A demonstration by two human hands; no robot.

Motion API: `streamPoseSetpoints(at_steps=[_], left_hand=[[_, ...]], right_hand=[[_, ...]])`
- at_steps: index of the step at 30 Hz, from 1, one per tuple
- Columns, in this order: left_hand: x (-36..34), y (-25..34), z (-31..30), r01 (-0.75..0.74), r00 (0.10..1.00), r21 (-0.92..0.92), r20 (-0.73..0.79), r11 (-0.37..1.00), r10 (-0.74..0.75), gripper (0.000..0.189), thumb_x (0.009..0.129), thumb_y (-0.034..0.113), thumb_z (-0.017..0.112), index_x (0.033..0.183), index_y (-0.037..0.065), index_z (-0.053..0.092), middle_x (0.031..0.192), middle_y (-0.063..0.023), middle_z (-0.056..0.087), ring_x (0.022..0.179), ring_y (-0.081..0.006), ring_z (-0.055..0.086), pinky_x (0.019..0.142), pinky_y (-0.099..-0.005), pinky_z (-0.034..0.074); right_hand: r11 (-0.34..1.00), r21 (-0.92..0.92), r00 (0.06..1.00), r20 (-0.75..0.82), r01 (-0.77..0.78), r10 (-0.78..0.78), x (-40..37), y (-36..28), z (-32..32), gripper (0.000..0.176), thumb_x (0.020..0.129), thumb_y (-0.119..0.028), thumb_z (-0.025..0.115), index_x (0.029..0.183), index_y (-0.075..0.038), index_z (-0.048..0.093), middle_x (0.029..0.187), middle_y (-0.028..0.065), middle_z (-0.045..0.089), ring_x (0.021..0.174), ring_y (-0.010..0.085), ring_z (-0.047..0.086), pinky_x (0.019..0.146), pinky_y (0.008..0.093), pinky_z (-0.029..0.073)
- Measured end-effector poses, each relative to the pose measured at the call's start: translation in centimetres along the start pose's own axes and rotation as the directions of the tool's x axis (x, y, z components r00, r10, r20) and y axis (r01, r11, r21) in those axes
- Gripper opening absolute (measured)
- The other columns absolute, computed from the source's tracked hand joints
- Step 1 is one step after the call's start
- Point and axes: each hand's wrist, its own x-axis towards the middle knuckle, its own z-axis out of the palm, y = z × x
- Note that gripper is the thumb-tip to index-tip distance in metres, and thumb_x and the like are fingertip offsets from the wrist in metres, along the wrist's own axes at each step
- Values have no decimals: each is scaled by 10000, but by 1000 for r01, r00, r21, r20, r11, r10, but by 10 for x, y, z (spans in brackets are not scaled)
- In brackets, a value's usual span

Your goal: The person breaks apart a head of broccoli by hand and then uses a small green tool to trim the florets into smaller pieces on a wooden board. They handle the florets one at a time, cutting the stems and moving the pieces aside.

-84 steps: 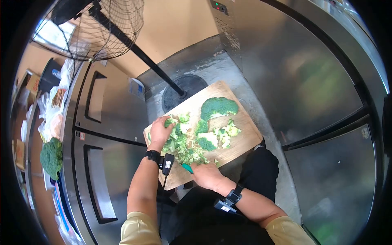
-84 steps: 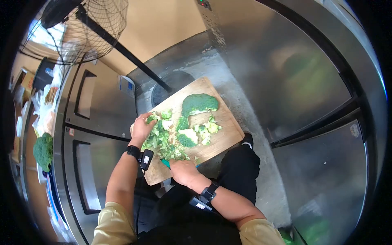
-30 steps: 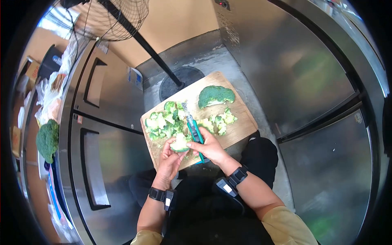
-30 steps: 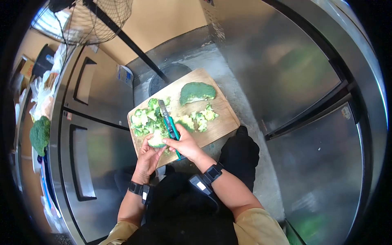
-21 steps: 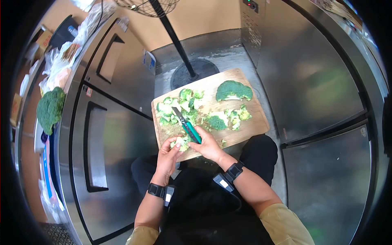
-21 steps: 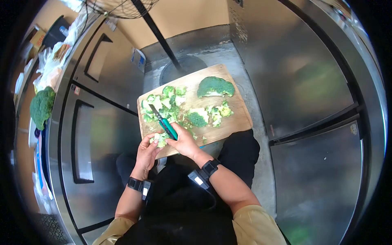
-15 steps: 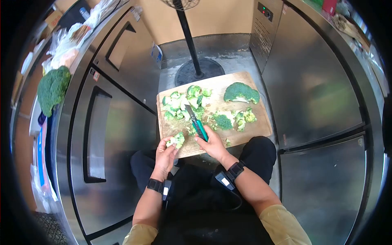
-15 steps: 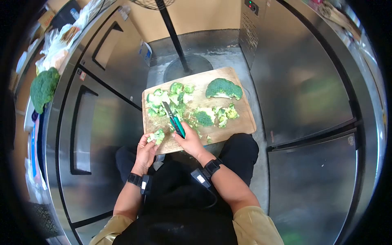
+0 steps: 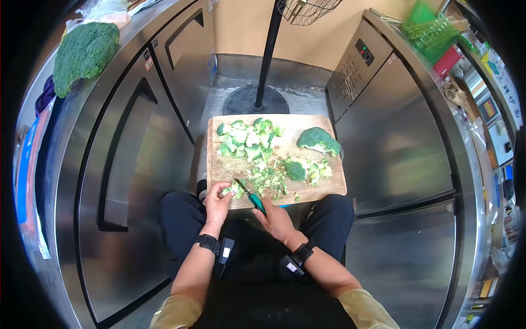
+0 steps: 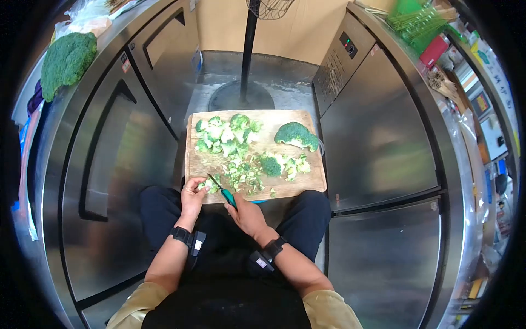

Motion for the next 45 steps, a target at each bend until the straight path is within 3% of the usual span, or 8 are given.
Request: streamPoseSetpoints(at_steps=[2, 5, 8, 16, 25, 45], left_hand=[[-1, 1, 3, 43, 999, -121, -26, 992, -46, 201, 703, -54, 710, 863, 45, 637, 868, 47, 594, 654, -29, 426, 576, -183, 358], [2, -11, 0, 21, 999, 8, -28, 1000, -21, 201, 700, -49, 714, 857, 50, 636, 804, 59, 575, 598, -32, 360, 537, -192, 334], [2, -9, 2, 0, 999, 12, -48, 1000, 0, 205, 696, -49, 717, 857, 45, 633, 764, 64, 563, 577, -31, 336, 522, -199, 325], [0, -2, 3, -10, 998, 21, -70, 1000, 12, 198, 687, -54, 719, 834, 38, 622, 785, 45, 583, 583, -38, 367, 534, -197, 342], [3, -4, 5, -56, 992, 22, -111, 998, 58, 171, 677, -67, 705, 778, 25, 602, 843, 3, 631, 602, -60, 417, 564, -214, 371], [3, 11, 6, -36, 991, 99, -125, 994, 48, 181, 664, -58, 711, 767, 29, 591, 890, -40, 639, 710, -112, 542, 607, -233, 409]], right_hand=[[999, -50, 1000, 0, 9, -9, -4, -4, 1, 300, 922, -323, 522, 973, -44, 426, 669, 213, 592, 637, 412, 588, 550, 499, 448], [995, -103, 1000, 11, -14, 15, -6, -14, 0, 292, 930, -324, 506, 968, -46, 426, 657, 210, 592, 630, 409, 590, 552, 502, 449], [987, -157, 999, 27, -31, 36, -5, -20, -1, 286, 936, -325, 491, 962, -47, 423, 647, 208, 593, 623, 407, 591, 555, 503, 452], [955, -286, 991, 81, -78, 105, -1, -25, 0, 279, 937, -310, 485, 944, -40, 416, 679, 209, 613, 641, 405, 606, 574, 494, 476], [935, -344, 992, 61, -83, 110, 9, -26, 12, 296, 929, -293, 504, 920, -13, 408, 666, 224, 607, 627, 412, 607, 560, 492, 481], [901, -403, 944, 203, -162, 260, 28, -15, 27, 312, 929, -302, 496, 971, -1, 425, 693, 242, 621, 673, 419, 624, 614, 498, 494]])
